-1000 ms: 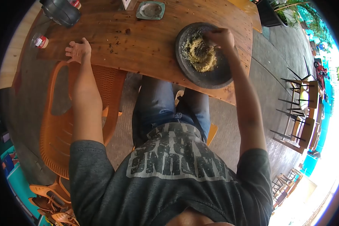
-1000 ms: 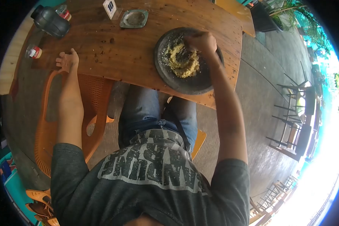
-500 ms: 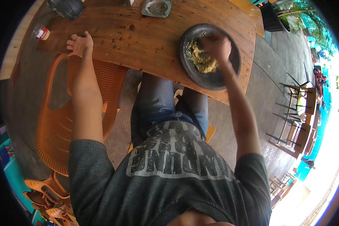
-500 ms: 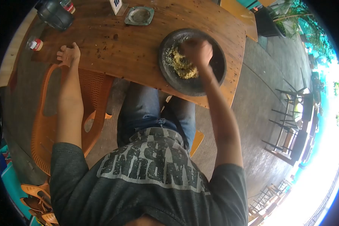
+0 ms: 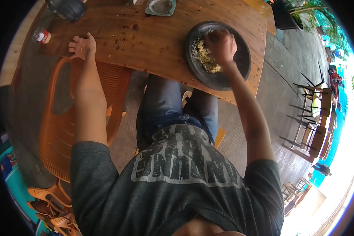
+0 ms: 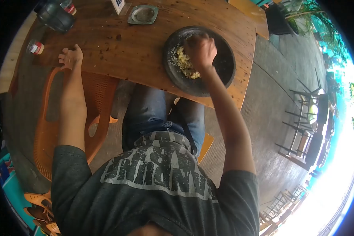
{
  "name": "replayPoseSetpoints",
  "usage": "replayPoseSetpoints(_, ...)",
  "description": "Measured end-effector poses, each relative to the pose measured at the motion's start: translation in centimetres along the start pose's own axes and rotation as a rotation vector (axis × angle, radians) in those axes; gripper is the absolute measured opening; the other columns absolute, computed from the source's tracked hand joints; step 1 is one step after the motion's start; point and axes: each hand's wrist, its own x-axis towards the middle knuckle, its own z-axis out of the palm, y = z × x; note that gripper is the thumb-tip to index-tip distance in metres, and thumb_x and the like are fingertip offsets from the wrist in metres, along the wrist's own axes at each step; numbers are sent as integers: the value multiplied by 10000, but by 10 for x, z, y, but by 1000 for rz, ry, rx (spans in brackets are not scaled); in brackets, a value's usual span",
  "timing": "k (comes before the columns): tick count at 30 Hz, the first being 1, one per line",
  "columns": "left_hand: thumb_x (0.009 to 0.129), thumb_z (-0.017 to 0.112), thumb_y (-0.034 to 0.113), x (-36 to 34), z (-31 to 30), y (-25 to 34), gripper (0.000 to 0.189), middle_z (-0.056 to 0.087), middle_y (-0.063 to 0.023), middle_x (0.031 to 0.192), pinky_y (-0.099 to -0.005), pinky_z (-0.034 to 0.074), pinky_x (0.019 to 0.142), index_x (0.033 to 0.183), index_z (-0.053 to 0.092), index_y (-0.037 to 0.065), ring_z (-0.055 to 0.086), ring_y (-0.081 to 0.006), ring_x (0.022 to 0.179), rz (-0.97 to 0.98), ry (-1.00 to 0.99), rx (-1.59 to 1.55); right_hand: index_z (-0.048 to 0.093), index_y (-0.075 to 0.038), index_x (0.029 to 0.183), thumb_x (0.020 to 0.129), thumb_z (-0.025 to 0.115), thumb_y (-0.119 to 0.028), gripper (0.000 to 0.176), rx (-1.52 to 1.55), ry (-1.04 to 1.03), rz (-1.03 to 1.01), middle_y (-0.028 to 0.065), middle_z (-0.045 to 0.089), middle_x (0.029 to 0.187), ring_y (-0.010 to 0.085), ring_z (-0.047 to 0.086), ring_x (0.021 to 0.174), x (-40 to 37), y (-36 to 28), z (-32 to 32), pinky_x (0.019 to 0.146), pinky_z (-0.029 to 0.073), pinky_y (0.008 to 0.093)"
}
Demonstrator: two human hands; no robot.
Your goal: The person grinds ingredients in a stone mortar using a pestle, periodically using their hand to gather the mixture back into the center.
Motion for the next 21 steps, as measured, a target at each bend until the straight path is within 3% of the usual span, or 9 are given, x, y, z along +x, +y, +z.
replayPoseSetpoints(2, 851, 520, 528, 4, 3, 2, 579, 403, -189, 1209, -684, 245, 986, 1209, 465, 76, 365, -371, 1185, 10, 16, -12, 757, -159, 853, 713, 745, -325, 219, 185, -276, 384, 68, 688, 662, 257, 674, 641, 24, 5, -15, 665, 545, 369)
replayPoseSetpoints(4, 851, 532, 536, 5, 6, -2, 604, 394, -197, 1261, -671, 248, 982, 1263, 464, 99, 359, -372, 1199, 8, 11, -6, 754, -161, 823, 686, 766, -327, 215, 499, -361, 598, 73, 686, 706, 261, 668, 676, 14, 5, -21, 670, 541, 369)
replayPoseSetpoints(7, 854, 536, 533, 1, -8, 4, 605, 389, -197, 1271, -674, 240, 992, 1269, 461, 99, 343, -376, 1220, -25, -53, -9, 738, -178, 795, 677, 770, -295, 169, 0, 64, -128, 84, 654, 796, 288, 638, 748, -27, -25, -9, 682, 533, 383)
replayPoseSetpoints(10, 854, 541, 530, 4, -2, 4, 614, 386, -200, 1281, -680, 235, 1002, 1274, 457, 90, 338, -378, 1236, -26, -43, 18, 747, -190, 795, 692, 757, -300, 151, -69, 64, -9, 79, 673, 758, 283, 651, 716, 3, -2, -4, 678, 536, 378)
replayPoseSetpoints(11, 856, 537, 528, 3, -3, 5, 613, 385, -202, 1284, -680, 234, 1003, 1274, 457, 88, 337, -377, 1239, -14, -39, -1, 755, -176, 819, 693, 750, -326, 195, 59, -150, 305, 77, 692, 723, 267, 671, 688, 19, 0, -15, 680, 541, 364)
replayPoseSetpoints(14, 859, 524, 528, 3, -5, 2, 609, 384, -204, 1288, -681, 232, 1007, 1274, 458, 86, 334, -372, 1246, -6, -24, -20, 756, -135, 857, 687, 745, -345, 271, 378, -438, 603, 89, 704, 732, 252, 688, 709, 17, -7, -34, 716, 544, 345)
replayPoseSetpoints(16, 861, 515, 532, 2, -2, 2, 606, 384, -204, 1289, -681, 231, 1007, 1272, 460, 90, 334, -366, 1249, -11, -23, 9, 748, -191, 805, 703, 755, -330, 172, -1, 10, -66, 99, 672, 771, 280, 657, 743, -24, -21, -10, 720, 542, 375)
replayPoseSetpoints(18, 861, 514, 531, -2, -1, 1, 591, 397, -203, 1237, -685, 245, 1002, 1221, 457, 66, 358, -374, 1209, -9, -19, 17, 734, -190, 780, 697, 759, -330, 165, -27, 19, -63, 101, 654, 780, 284, 646, 737, -19, -19, -10, 685, 543, 401)
replayPoseSetpoints(21, 859, 516, 529, 2, 1, 0, 588, 404, -208, 1207, -688, 255, 996, 1196, 456, 51, 372, -378, 1188, 23, 12, -35, 740, -113, 854, 739, 736, -291, 212, 310, -441, 477, 83, 666, 638, 263, 659, 612, 40, 28, -19, 593, 538, 393)
